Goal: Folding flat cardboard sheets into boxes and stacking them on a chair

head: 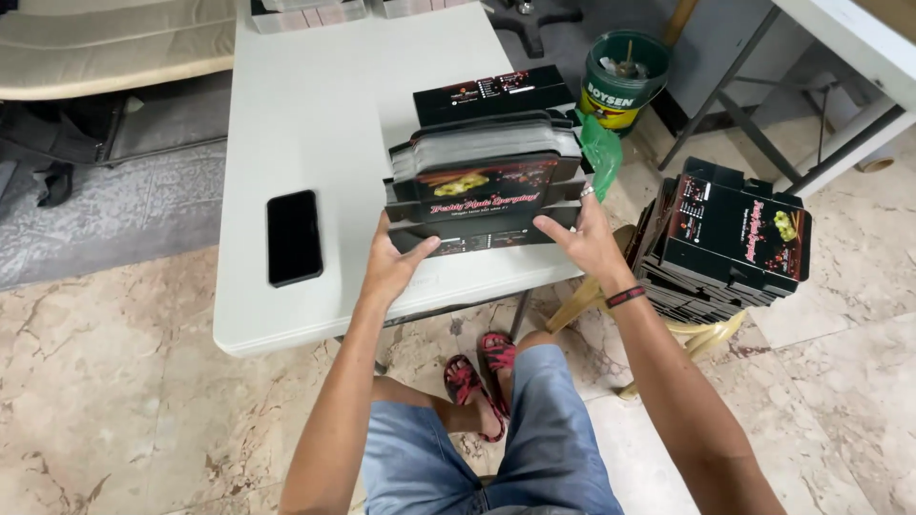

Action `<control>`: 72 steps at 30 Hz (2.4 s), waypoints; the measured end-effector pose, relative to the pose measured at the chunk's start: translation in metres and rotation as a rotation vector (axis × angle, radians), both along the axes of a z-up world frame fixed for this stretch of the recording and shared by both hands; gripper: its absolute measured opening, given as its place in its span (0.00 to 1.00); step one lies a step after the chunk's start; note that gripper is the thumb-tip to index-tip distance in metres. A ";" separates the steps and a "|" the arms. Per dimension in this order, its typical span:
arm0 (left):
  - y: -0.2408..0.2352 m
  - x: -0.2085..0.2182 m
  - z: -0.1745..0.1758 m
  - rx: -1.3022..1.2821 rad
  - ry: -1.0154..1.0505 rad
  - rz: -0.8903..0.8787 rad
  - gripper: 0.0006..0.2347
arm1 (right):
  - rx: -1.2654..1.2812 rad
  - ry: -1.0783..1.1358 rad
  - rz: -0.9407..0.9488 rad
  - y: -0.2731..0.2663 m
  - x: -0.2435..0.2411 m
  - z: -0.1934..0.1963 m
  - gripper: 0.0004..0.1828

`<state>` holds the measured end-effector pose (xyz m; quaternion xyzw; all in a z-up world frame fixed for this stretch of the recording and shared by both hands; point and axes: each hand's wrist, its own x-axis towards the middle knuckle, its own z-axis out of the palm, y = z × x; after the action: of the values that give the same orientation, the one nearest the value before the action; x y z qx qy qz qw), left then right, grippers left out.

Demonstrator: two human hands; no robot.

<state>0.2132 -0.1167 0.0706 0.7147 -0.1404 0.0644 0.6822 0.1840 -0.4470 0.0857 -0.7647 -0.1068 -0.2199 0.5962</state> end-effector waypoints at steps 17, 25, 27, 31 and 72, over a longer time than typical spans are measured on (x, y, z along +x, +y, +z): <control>-0.037 -0.025 -0.008 -0.068 -0.091 0.272 0.37 | 0.019 0.290 -0.178 0.046 -0.031 0.024 0.33; -0.020 -0.036 0.012 0.261 -0.021 0.257 0.30 | -0.184 0.032 -0.204 0.036 -0.023 -0.004 0.30; -0.011 -0.029 0.001 0.258 -0.165 0.253 0.29 | -0.210 -0.071 -0.230 0.036 -0.029 -0.007 0.28; -0.010 -0.024 0.041 0.227 -0.178 0.193 0.30 | -0.187 0.002 -0.201 0.034 -0.037 0.051 0.32; -0.150 0.245 0.153 1.041 -0.157 0.021 0.36 | -0.870 -0.084 -0.008 0.066 0.010 0.064 0.11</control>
<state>0.4586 -0.2670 0.2234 0.9534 -0.1972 0.0461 0.2237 0.1943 -0.3815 0.1495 -0.9354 -0.2108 -0.1876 0.2130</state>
